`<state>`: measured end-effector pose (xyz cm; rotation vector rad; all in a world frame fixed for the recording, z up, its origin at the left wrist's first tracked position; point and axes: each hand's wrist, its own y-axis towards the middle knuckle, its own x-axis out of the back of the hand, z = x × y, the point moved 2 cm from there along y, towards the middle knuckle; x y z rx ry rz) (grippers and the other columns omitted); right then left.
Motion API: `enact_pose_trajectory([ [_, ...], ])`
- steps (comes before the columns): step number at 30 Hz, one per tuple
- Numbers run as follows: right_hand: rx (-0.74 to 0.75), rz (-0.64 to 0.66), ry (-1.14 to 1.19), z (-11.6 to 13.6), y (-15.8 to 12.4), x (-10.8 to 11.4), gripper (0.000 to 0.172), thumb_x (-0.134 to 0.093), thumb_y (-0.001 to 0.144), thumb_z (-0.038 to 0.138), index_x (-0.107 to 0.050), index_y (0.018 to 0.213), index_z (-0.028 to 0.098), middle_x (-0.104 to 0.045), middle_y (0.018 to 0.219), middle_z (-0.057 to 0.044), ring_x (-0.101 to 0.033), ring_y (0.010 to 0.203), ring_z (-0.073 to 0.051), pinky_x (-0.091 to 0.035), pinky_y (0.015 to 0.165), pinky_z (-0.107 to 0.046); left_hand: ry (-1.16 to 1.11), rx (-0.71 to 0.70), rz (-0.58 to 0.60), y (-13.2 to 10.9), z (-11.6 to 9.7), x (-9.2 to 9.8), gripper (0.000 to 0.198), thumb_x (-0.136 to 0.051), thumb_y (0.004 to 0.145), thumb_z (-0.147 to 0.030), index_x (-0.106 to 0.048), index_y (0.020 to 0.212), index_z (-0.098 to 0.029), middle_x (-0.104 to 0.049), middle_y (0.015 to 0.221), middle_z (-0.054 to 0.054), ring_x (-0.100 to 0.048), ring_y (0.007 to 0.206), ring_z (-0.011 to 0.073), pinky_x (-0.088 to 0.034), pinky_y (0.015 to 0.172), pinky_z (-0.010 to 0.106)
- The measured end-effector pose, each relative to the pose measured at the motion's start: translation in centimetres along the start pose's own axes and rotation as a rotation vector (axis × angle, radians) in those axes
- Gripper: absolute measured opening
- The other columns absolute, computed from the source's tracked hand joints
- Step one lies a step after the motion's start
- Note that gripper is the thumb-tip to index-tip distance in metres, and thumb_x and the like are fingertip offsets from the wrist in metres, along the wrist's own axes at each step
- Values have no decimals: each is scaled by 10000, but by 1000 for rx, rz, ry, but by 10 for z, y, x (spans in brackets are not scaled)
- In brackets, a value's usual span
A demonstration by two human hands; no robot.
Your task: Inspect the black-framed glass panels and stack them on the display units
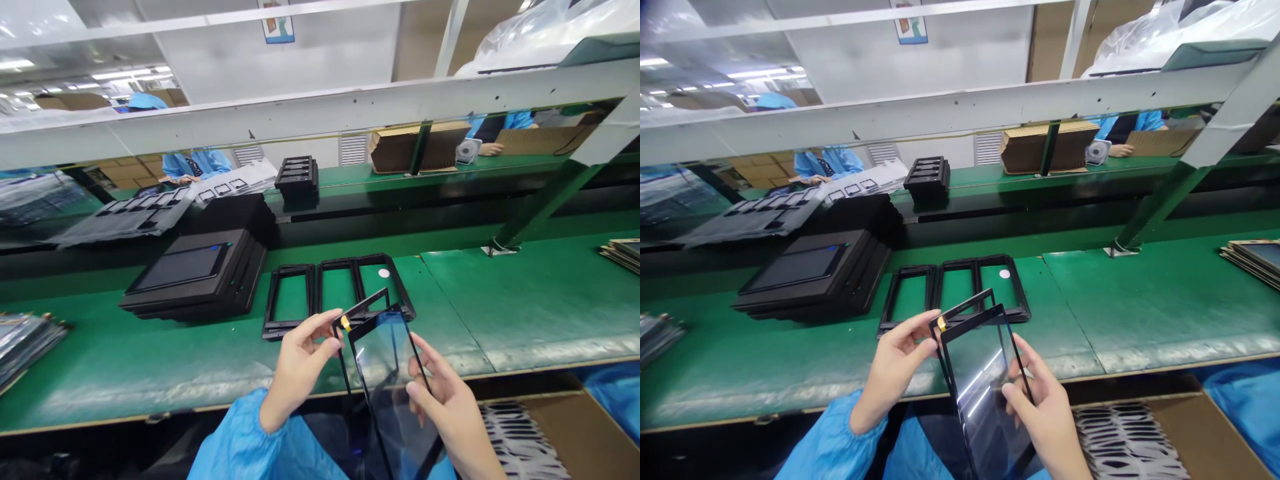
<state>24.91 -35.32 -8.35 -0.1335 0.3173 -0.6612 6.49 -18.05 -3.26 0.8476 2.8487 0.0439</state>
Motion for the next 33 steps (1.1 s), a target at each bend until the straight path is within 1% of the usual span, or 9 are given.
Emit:
enact_pose_trajectory([
  [4, 11, 19, 14, -6, 1, 3, 715, -897, 802, 398, -630, 1462, 331, -634, 946, 11, -591, 516, -118, -484, 400, -226, 1, -26, -28, -1, -2, -2, 376, -856, 844, -242, -837, 1219, -258, -771, 916, 69, -713, 818, 184, -635, 722, 253],
  [8, 7, 54, 2, -13, 4, 7, 781, -914, 794, 407, -598, 1500, 295, -641, 951, -3, -598, 507, -117, -495, 385, -227, 37, -57, -35, -3, -5, -5, 353, -845, 850, -230, -845, 1200, -271, -752, 927, 61, -717, 850, 184, -634, 722, 240],
  [12, 31, 41, -12, -11, 2, 6, 773, -889, 822, 414, -585, 1520, 281, -650, 970, -20, -623, 531, -126, -505, 407, -234, 57, -71, -19, -4, -7, -8, 347, -843, 849, -221, -849, 1189, -292, -749, 937, 52, -716, 859, 180, -631, 720, 233],
  [14, 72, 2, -22, -6, 0, 3, 725, -860, 859, 404, -588, 1520, 284, -653, 989, -23, -637, 575, -128, -528, 460, -240, 28, -27, -5, -3, -7, -9, 361, -859, 835, -243, -847, 1195, -280, -761, 938, 61, -709, 845, 185, -632, 693, 238],
  [17, 134, -57, -36, 0, -5, -2, 659, -826, 903, 381, -592, 1513, 290, -649, 999, -15, -642, 636, -125, -552, 540, -244, -52, 99, 22, -3, -3, -10, 420, -888, 812, -294, -832, 1227, -256, -758, 882, 57, -698, 761, 177, -629, 621, 243],
  [19, 139, -73, -52, 0, -6, -4, 649, -820, 910, 382, -592, 1510, 287, -652, 1002, -15, -641, 649, -127, -553, 553, -245, -103, 171, 24, -3, 1, -10, 466, -910, 792, -326, -821, 1244, -252, -746, 858, 44, -695, 715, 166, -624, 585, 240],
  [22, 118, -73, -74, -3, -7, -5, 678, -824, 907, 390, -571, 1527, 287, -657, 1006, -18, -644, 656, -130, -556, 554, -244, -158, 230, 17, -4, 7, -8, 502, -930, 773, -354, -814, 1250, -249, -741, 863, 40, -699, 712, 158, -613, 563, 219],
  [26, 93, -59, -88, -6, -8, -5, 703, -822, 914, 390, -539, 1552, 306, -646, 1009, -10, -653, 668, -132, -572, 560, -243, -205, 236, 17, -5, 9, -8, 493, -932, 780, -355, -812, 1247, -258, -728, 835, 31, -706, 712, 151, -614, 569, 208],
  [33, 81, -47, -86, -8, -8, -6, 673, -813, 928, 387, -544, 1543, 338, -633, 1030, -1, -657, 668, -123, -580, 547, -235, -236, 226, 17, -5, 11, -8, 464, -924, 797, -339, -815, 1244, -276, -732, 830, 27, -716, 721, 159, -645, 595, 241],
])
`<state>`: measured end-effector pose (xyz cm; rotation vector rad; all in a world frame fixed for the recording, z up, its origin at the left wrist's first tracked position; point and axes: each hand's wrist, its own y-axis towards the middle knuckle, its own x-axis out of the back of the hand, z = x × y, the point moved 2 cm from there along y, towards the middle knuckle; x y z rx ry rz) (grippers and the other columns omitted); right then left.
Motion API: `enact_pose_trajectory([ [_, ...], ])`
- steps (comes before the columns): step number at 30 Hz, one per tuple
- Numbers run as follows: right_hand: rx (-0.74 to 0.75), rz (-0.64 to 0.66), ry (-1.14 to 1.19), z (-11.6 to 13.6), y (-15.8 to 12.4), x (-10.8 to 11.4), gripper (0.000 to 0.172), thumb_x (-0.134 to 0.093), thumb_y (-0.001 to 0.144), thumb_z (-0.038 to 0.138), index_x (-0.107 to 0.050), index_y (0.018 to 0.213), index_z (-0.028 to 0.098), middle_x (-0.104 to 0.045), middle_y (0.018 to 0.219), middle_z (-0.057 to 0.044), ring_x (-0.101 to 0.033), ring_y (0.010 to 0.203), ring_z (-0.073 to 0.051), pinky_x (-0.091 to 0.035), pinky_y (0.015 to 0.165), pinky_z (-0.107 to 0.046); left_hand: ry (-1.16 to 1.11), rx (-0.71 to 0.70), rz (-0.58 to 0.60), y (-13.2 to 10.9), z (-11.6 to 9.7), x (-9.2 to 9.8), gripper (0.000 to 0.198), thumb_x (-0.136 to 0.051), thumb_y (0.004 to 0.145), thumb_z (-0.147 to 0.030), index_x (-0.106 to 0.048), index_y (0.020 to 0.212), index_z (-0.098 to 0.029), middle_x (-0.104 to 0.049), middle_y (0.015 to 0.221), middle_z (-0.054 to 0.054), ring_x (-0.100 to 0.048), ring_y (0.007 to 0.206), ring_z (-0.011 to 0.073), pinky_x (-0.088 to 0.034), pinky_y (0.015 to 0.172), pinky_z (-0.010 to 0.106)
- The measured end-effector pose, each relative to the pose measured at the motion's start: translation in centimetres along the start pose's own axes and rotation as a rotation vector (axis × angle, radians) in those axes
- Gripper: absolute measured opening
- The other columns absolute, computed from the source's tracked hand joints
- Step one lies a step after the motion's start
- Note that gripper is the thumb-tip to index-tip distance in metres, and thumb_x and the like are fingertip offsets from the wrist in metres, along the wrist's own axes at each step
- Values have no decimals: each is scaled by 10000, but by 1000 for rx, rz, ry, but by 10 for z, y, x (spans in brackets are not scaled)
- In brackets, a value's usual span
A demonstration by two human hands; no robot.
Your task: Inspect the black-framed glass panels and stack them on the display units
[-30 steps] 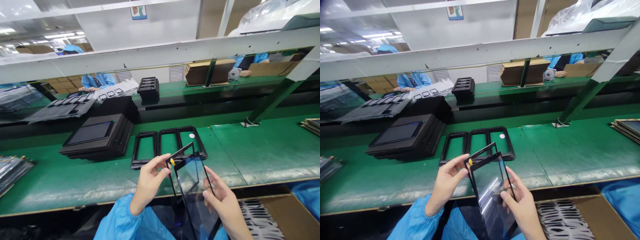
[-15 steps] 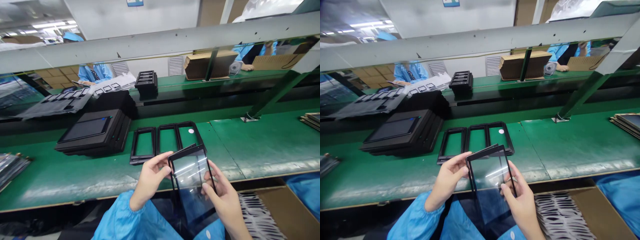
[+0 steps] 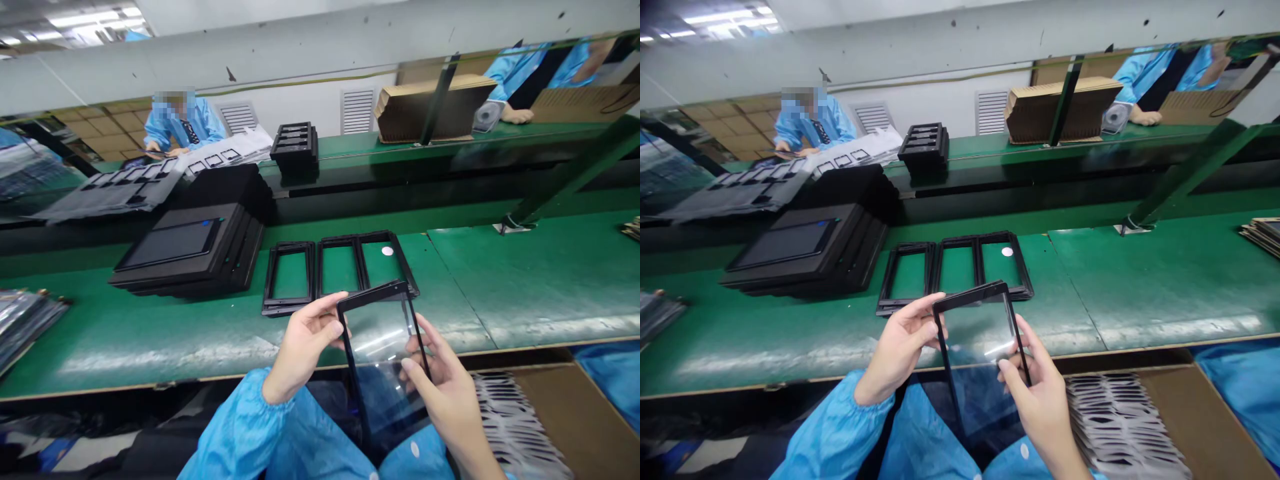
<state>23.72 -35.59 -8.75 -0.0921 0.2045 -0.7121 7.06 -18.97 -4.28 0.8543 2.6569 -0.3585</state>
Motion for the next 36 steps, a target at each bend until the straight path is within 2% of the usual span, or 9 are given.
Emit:
enact_pose_trajectory([
  [7, -25, 12, -17, 1, 0, 1, 666, -808, 928, 385, -546, 1541, 368, -629, 1046, 0, -654, 654, -127, -569, 505, -244, 17, 31, 7, 2, 2, 4, 467, -922, 799, -307, -817, 1253, -268, -746, 860, 32, -717, 720, 142, -629, 582, 199],
  [15, -58, 19, -21, 10, 0, -5, 675, -815, 911, 376, -554, 1533, 356, -614, 1026, 9, -662, 640, -122, -574, 497, -243, 23, 55, -22, 5, 2, 5, 550, -910, 808, -324, -769, 1334, -245, -800, 1079, 116, -797, 902, 243, -645, 572, 209],
  [30, -67, -24, -85, 17, -3, -8, 745, -807, 888, 394, -525, 1573, 310, -630, 1021, -7, -655, 635, -126, -592, 509, -253, 48, 60, -28, 5, 0, 1, 539, -894, 831, -344, -755, 1344, -248, -824, 1129, 111, -815, 961, 266, -638, 562, 188],
  [33, -47, -39, -122, 11, -4, -8, 737, -785, 908, 396, -509, 1587, 314, -640, 1023, -11, -656, 654, -131, -598, 538, -258, 21, 84, -22, 5, -1, 0, 547, -893, 836, -327, -744, 1357, -256, -818, 1209, 123, -821, 995, 289, -654, 575, 205],
  [36, 38, -45, -227, 5, -5, -4, 677, -749, 943, 368, -522, 1579, 321, -656, 1047, -29, -668, 736, -151, -600, 604, -261, 11, 106, -32, 5, -1, 0, 539, -899, 829, -309, -753, 1343, -242, -825, 1199, 134, -832, 961, 293, -666, 588, 223],
])
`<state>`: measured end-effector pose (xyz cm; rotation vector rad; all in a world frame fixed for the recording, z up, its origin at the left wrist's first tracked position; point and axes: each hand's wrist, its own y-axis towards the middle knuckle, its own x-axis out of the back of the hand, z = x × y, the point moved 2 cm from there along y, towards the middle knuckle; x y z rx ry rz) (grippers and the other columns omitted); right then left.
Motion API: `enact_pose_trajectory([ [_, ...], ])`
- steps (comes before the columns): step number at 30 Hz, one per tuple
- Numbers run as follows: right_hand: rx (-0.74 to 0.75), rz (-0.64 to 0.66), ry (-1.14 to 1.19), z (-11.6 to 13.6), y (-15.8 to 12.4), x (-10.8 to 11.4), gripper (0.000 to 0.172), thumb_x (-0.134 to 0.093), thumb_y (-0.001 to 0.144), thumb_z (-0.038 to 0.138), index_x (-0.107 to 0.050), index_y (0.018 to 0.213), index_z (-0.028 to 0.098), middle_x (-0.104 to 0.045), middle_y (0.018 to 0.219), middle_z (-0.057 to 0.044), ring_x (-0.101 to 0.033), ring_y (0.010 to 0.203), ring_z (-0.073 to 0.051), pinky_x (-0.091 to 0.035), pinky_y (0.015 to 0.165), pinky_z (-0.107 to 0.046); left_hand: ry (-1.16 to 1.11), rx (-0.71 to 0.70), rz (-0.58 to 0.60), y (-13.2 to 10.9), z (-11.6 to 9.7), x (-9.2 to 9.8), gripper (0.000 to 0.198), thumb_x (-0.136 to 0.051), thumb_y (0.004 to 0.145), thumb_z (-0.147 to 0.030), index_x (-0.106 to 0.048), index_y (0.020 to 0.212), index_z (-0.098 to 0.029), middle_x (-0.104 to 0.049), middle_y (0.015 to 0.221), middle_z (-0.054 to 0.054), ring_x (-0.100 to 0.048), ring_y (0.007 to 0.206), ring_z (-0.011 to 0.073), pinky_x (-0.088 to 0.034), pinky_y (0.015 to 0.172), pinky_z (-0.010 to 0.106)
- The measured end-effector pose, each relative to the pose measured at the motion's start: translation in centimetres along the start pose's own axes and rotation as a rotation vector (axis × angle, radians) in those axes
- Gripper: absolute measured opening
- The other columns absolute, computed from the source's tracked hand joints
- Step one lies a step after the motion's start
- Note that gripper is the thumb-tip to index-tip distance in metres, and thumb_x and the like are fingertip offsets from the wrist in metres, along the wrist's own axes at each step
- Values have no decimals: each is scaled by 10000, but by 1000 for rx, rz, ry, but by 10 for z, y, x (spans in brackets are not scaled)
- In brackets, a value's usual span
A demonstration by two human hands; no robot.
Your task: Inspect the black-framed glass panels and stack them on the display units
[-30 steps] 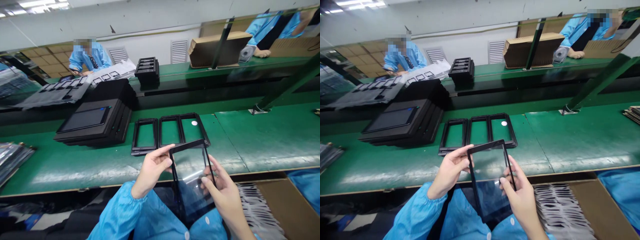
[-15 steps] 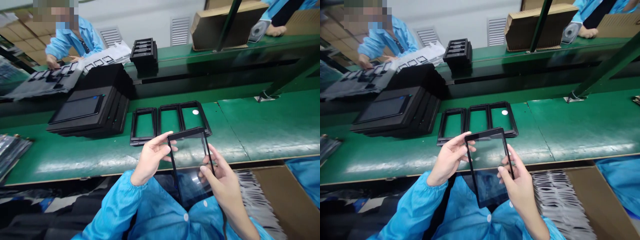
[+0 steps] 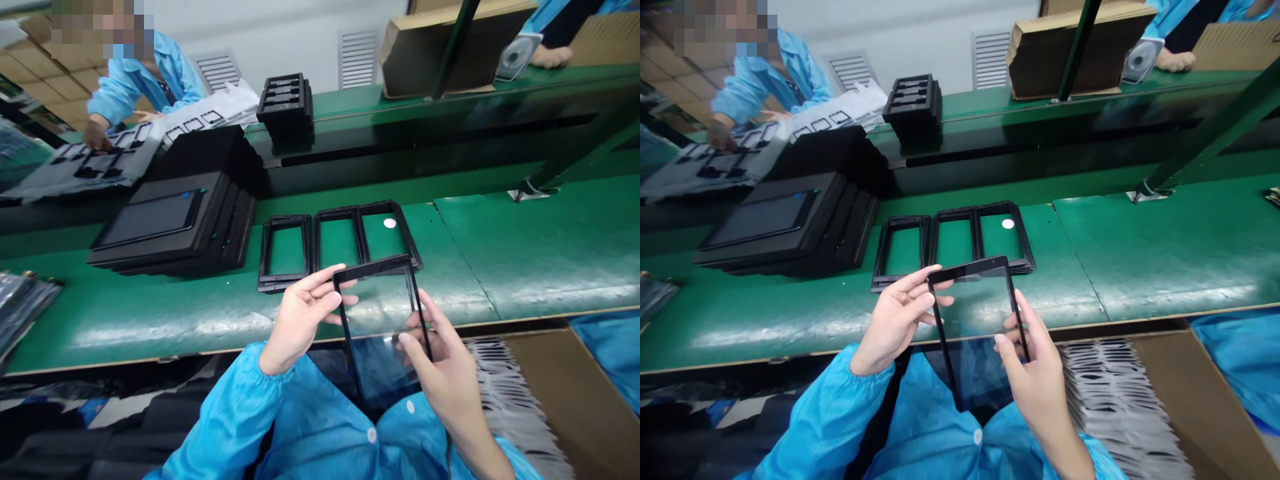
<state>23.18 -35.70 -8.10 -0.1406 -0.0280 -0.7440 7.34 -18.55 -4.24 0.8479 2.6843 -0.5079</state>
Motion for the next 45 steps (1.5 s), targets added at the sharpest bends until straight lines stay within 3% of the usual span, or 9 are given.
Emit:
enact_pose_trajectory([
  [6, 211, 20, -176, 9, 1, 17, 529, -696, 991, 359, -598, 1510, 379, -664, 1250, -71, -707, 955, -209, -618, 811, -316, 20, -29, -27, -3, 0, 0, 546, -916, 804, -332, -772, 1310, -188, -838, 1122, 170, -841, 897, 306, -664, 577, 239],
  [12, 117, -32, -106, 16, 0, 25, 442, -757, 943, 434, -719, 1364, 305, -742, 974, -62, -718, 816, -219, -633, 689, -292, 40, -58, -4, -8, 1, -3, 492, -899, 823, -326, -791, 1286, -203, -847, 1088, 150, -844, 863, 288, -653, 564, 231],
  [18, 310, -98, -219, 23, 7, 31, 358, -722, 967, 395, -781, 1314, 327, -701, 1168, -79, -722, 919, -217, -643, 775, -319, 141, -67, 8, -16, -3, -6, 438, -856, 846, -288, -798, 1266, -180, -858, 1018, 125, -843, 856, 254, -646, 606, 217],
  [22, 251, -93, -98, 38, 22, 39, 345, -702, 993, 393, -763, 1331, 359, -753, 1296, -60, -772, 1062, -229, -657, 902, -344, 201, -51, 32, -22, -4, -7, 429, -821, 866, -259, -790, 1281, -158, -861, 948, 117, -841, 857, 247, -645, 631, 220],
  [28, 90, 83, 41, 56, 41, 35, 229, -735, 964, 415, -858, 1108, 287, -860, 874, -43, -826, 735, -211, -664, 696, -266, 231, -16, 75, -25, 0, -5, 432, -834, 859, -283, -795, 1269, -154, -859, 884, 100, -841, 838, 247, -637, 634, 216],
  [36, 91, 88, 75, 55, 41, 27, 132, -756, 932, 336, -861, 921, 257, -854, 781, -27, -821, 659, -192, -630, 645, -218, 292, 18, 62, -22, 9, 8, 527, -855, 843, -395, -787, 1294, -132, -854, 863, 124, -838, 806, 280, -666, 651, 275],
  [42, 148, 21, 80, 54, 41, 19, 124, -736, 932, 295, -846, 899, 247, -849, 767, -20, -822, 660, -190, -630, 649, -221, 318, -1, 25, -23, 1, 0, 381, -881, 778, -278, -848, 1137, -156, -844, 785, 88, -843, 774, 276, -652, 602, 228],
  [45, 141, 74, 110, 55, 41, 17, 104, -744, 904, 279, -836, 924, 235, -858, 817, -33, -830, 678, -205, -642, 646, -235, 337, -16, -4, -23, 2, 1, 362, -863, 782, -263, -840, 1127, -157, -842, 776, 83, -842, 770, 276, -652, 592, 232],
])
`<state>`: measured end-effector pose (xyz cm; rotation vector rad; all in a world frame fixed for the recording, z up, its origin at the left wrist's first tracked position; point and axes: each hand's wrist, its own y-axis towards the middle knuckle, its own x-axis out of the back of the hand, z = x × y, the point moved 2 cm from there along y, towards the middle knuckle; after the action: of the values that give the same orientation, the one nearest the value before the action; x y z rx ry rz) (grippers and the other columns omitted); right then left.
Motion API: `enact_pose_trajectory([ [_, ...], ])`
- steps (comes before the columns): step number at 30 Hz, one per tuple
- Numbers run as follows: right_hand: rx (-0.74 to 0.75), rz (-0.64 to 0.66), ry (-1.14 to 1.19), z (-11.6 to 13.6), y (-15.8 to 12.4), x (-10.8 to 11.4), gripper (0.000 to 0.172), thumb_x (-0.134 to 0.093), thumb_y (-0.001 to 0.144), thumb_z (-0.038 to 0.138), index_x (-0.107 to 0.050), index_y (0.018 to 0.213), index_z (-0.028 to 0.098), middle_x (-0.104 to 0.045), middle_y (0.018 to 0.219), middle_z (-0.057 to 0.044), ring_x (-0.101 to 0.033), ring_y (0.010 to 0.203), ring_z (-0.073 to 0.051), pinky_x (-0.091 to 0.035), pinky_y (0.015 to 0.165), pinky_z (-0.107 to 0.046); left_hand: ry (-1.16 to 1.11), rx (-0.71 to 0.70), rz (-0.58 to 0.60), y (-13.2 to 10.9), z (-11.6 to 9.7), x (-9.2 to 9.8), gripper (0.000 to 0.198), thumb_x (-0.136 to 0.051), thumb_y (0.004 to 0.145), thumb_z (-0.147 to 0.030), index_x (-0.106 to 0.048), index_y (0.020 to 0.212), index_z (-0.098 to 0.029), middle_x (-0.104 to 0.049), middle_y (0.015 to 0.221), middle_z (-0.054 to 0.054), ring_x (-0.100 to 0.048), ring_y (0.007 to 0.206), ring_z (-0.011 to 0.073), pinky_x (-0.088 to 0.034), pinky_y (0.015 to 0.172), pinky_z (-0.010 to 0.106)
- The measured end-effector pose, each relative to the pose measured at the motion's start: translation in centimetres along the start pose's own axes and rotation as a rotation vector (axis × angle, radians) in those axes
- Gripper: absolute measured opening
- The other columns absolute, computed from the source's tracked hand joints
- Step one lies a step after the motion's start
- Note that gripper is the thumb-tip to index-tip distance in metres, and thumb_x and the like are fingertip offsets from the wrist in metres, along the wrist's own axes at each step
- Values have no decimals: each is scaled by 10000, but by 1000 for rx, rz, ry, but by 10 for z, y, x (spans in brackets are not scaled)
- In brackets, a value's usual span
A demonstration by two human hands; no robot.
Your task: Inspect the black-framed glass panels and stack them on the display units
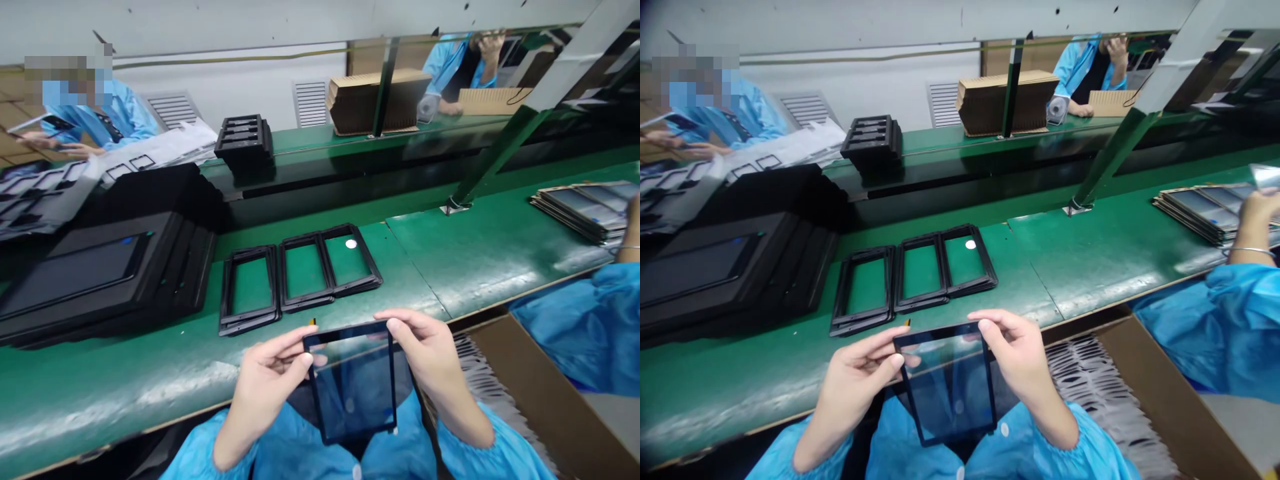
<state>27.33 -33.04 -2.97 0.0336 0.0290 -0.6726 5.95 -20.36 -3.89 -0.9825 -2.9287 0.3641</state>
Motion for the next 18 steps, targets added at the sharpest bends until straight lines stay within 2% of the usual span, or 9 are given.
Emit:
enact_pose_trajectory([
  [2, -35, 56, 24, -1, -1, -1, 107, -759, 878, 260, -822, 959, 227, -843, 747, -23, -830, 668, -212, -648, 642, -241, 25, 1, 15, 0, 3, 1, 361, -813, 835, -290, -816, 1167, -150, -848, 823, 104, -841, 765, 275, -654, 585, 248],
  [4, -79, 91, 29, -3, -2, -4, 114, -756, 879, 262, -810, 971, 220, -825, 694, -14, -825, 646, -215, -652, 627, -249, 100, -40, 58, 0, 3, 2, 354, -740, 896, -305, -789, 1219, -168, -849, 1049, 147, -841, 853, 284, -665, 616, 279],
  [7, -73, 199, -73, -7, -3, -17, 113, -721, 898, 247, -820, 948, 221, -850, 819, -34, -829, 709, -209, -658, 678, -269, 409, -213, 137, 0, -6, -2, 438, -737, 885, -249, -755, 1322, -263, -631, 1540, 129, -711, 1280, 333, -648, 944, 389],
  [8, -60, 258, -108, -7, -3, -23, 131, -716, 896, 229, -824, 970, 225, -853, 862, -35, -830, 749, -207, -659, 720, -278, 520, -261, 183, 0, -10, -4, 510, -761, 862, -229, -736, 1366, -299, -589, 1588, 99, -644, 1372, 340, -591, 1060, 423],
  [9, -61, 317, -115, -7, -2, -28, 174, -718, 886, 213, -822, 1024, 230, -852, 880, -29, -827, 771, -205, -657, 750, -288, 600, -279, 239, 0, -13, -7, 574, -774, 851, -215, -709, 1411, -326, -629, 1551, 84, -637, 1380, 334, -547, 1118, 441],
  [11, -119, 401, -31, -7, 2, -33, 337, -738, 870, 224, -781, 1204, 245, -850, 904, -17, -822, 795, -207, -659, 786, -310, 628, -202, 352, 0, -16, -11, 612, -739, 893, -224, -647, 1486, -340, -801, 1285, 70, -775, 1152, 293, -591, 1047, 421],
  [13, -209, 428, 62, -9, 6, -24, 456, -753, 895, 322, -718, 1345, 254, -857, 1002, -38, -827, 854, -224, -665, 822, -343, 500, -58, 367, 0, -13, -9, 551, -661, 966, -266, -614, 1515, -298, -856, 1058, 63, -829, 844, 235, -655, 799, 328],
  [15, -262, 412, 20, -16, 10, -5, 428, -718, 950, 480, -755, 1307, 246, -841, 1161, -89, -818, 996, -263, -650, 924, -396, 314, 40, 251, -1, -6, -2, 506, -640, 997, -340, -618, 1489, -228, -850, 1071, 109, -821, 753, 213, -620, 619, 252],
  [18, -318, 293, -102, -36, 12, 26, 468, -718, 911, 650, -866, 982, 212, -852, 1084, -141, -804, 1054, -337, -620, 1006, -457, 96, 47, 45, -3, 4, 12, 557, -705, 959, -437, -622, 1424, -143, -831, 1118, 189, -823, 761, 229, -584, 534, 217],
])
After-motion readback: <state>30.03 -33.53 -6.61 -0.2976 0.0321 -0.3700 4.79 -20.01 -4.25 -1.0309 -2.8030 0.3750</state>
